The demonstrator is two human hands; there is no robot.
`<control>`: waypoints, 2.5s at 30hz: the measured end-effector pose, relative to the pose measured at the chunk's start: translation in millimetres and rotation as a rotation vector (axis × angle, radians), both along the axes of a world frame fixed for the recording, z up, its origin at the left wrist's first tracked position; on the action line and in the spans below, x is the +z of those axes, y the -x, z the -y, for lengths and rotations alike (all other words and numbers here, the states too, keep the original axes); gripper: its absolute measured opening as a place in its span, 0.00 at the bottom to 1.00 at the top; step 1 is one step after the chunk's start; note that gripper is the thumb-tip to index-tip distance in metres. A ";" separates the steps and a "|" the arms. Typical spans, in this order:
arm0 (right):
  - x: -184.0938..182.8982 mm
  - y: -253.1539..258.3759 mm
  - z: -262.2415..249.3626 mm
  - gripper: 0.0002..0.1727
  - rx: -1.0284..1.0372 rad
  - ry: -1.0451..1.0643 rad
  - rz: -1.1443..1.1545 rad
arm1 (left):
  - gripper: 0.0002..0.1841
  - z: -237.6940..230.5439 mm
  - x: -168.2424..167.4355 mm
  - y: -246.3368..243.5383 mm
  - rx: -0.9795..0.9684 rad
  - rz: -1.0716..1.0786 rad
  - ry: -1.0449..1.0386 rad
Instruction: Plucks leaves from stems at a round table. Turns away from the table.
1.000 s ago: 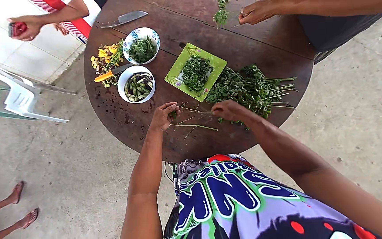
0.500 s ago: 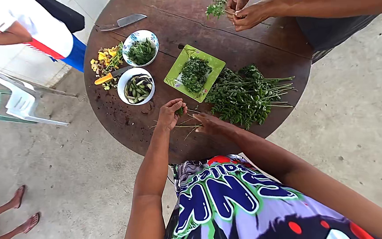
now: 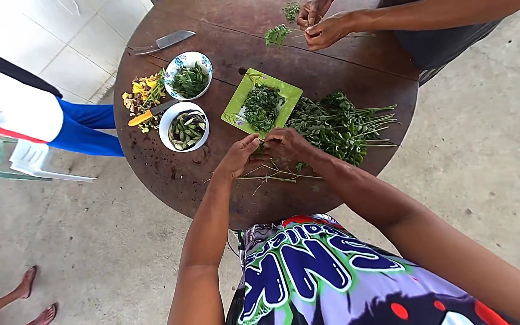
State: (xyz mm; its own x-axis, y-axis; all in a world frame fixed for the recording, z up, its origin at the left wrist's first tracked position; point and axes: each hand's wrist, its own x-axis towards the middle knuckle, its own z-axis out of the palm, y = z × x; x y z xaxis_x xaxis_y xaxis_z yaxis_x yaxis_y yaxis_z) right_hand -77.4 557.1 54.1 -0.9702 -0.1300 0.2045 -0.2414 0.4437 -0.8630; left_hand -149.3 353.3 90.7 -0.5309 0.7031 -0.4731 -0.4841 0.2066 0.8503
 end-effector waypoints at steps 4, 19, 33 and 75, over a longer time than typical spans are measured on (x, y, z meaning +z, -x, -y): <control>22.3 7.7 -3.9 0.10 -0.102 0.253 0.379 | 0.44 -1.5 1.6 7.5 -0.063 -0.416 0.159; 6.3 36.2 -15.1 0.12 -0.140 0.433 0.533 | 0.14 -32.6 -18.0 31.8 0.074 -0.652 0.151; -23.6 71.9 -18.4 0.03 -0.110 0.861 0.696 | 0.05 -35.3 -33.2 64.3 0.097 -0.573 0.152; -9.7 111.6 -42.1 0.12 -0.001 0.020 0.395 | 0.06 -47.2 -40.2 93.7 0.187 -0.467 0.152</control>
